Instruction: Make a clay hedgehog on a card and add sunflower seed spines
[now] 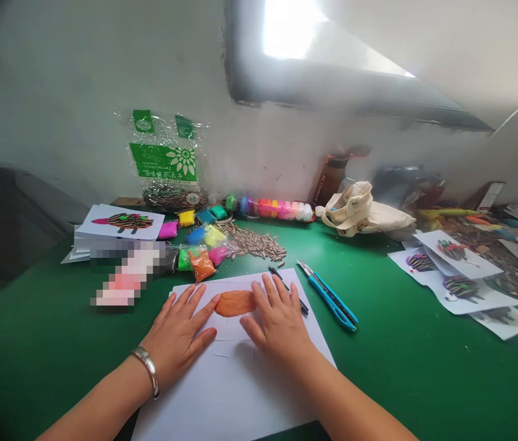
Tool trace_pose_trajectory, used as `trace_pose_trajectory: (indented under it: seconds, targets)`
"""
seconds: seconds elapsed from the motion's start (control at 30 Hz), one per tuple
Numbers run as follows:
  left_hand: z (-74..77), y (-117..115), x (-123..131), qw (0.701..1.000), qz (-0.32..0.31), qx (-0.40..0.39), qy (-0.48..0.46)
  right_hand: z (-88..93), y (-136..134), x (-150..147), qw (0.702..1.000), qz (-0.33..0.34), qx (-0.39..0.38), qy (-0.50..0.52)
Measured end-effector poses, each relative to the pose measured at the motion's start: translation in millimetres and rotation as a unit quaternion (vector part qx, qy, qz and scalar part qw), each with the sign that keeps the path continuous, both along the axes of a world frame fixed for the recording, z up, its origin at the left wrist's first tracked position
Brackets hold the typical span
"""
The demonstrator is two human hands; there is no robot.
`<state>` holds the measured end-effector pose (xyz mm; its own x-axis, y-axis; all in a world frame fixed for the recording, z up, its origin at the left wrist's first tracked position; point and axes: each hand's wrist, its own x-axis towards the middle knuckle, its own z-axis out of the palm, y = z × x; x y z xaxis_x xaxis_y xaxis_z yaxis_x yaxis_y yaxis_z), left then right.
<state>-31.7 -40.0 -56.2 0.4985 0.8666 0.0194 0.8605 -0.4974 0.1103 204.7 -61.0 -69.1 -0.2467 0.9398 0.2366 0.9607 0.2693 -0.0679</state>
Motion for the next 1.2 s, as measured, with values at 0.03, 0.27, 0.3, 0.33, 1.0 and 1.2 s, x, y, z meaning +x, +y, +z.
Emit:
trace_pose_trajectory:
  seconds: [0.03, 0.27, 0.3, 0.33, 1.0, 1.2]
  targets:
    - [0.8, -1, -1, 1.000, 0.001, -0.004, 0.003, -0.9, 0, 2, 1.000, -0.005, -0.006, -0.001]
    - [11.7, -13, 0, 0.999, 0.015, 0.029, 0.018, -2.1, -1, 3, 0.998, 0.052, -0.018, -0.014]
    - [12.9, -13, 2, 0.999, 0.003, 0.046, 0.015, -2.2, -1, 2, 0.998, 0.053, -0.018, -0.014]
    - [13.4, -13, 4, 0.998, -0.011, 0.059, 0.013, -2.4, -1, 2, 0.998, 0.052, -0.019, -0.012]
    - [1.9, -8, 19, 0.999, -0.043, 0.000, 0.022, 6.8, 3, -3, 0.995, 0.094, -0.025, -0.017]
    - [-9.4, -10, 17, 0.998, -0.043, 0.046, 0.008, 3.3, 4, -9, 0.991, 0.118, -0.062, 0.003]
